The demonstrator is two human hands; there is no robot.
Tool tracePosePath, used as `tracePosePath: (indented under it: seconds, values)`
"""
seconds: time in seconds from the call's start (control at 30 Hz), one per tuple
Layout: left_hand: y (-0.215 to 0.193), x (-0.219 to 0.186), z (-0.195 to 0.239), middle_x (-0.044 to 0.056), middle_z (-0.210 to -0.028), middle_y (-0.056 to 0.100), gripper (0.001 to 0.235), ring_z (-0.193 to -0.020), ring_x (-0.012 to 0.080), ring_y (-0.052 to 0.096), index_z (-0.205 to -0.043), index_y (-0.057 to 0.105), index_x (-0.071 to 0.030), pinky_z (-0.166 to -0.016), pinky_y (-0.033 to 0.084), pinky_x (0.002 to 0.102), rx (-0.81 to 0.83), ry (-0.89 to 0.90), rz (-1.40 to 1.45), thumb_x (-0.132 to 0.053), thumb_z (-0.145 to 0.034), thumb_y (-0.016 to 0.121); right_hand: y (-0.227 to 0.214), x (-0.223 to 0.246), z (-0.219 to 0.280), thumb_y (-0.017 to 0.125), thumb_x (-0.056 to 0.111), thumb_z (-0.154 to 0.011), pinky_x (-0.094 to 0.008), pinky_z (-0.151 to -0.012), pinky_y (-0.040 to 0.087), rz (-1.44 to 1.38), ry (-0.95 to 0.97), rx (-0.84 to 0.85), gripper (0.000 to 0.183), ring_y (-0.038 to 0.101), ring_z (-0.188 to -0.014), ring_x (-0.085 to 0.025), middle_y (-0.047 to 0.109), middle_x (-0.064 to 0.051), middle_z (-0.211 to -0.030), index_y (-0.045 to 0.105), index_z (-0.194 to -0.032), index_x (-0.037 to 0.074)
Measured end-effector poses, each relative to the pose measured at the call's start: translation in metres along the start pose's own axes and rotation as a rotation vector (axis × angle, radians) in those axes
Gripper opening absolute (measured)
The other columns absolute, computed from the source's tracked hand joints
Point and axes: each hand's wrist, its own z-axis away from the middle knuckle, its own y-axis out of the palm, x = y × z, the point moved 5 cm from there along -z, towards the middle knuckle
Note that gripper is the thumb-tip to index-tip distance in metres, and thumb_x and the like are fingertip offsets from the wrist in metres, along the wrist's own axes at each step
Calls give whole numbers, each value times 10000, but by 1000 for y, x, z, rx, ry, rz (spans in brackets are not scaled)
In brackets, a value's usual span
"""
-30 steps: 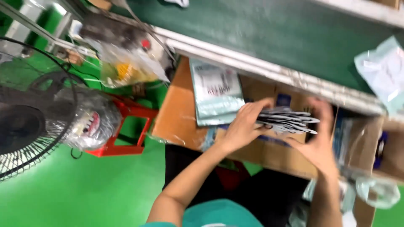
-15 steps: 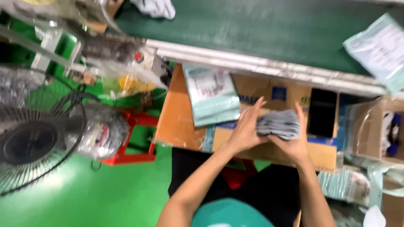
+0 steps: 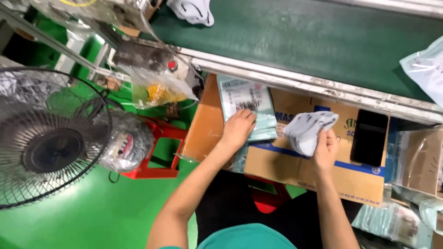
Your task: Packing face masks into plastic bags and cardboard boxes at a factory conveyor belt.
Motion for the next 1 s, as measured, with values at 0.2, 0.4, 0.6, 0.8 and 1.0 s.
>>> tracePosePath:
  seconds: [0.2,0.4,0.6,0.8,1.0]
  values:
    - [31,18,-9,134,-1027,629,190,-1039,327,631,-947,621,-38,-821,541,422,255,7,-171,-23,-758,612,80,17,-8,557,110,-1042,-209,-857,518,-89,163,218,281,634,-975,-58,699,-10,-1127,611,-1293,-4]
    - [-24,-21,-17,172,-1036,621,339,-996,399,613,-1065,622,-4,-810,526,463,-98,88,105,29,-728,603,109,65,-18,719,96,-871,-239,-746,540,172,84,179,384,661,-870,-67,724,-21,-958,599,-1234,58]
    - [-47,-57,-17,164,-1045,642,263,-1006,378,625,-1073,619,-9,-847,531,446,-166,96,198,41,-815,638,64,32,-5,783,106,-932,-314,-733,497,249,223,303,173,602,-834,-131,699,-86,-913,739,-988,-52]
    - [-59,-112,-14,126,-1000,652,194,-936,320,645,-1029,641,-24,-827,526,424,-187,153,199,-14,-862,739,68,106,26,785,78,-762,-389,-854,512,819,-351,17,358,629,-990,-327,605,-159,-1082,649,-1069,-49]
    - [-60,-114,-4,132,-1142,614,372,-1088,276,615,-1174,562,-3,-987,486,382,-338,-11,497,-34,-852,745,30,100,26,750,42,-944,-297,-942,504,184,-140,-135,220,604,-1063,-152,621,-34,-1179,689,-1145,-23]
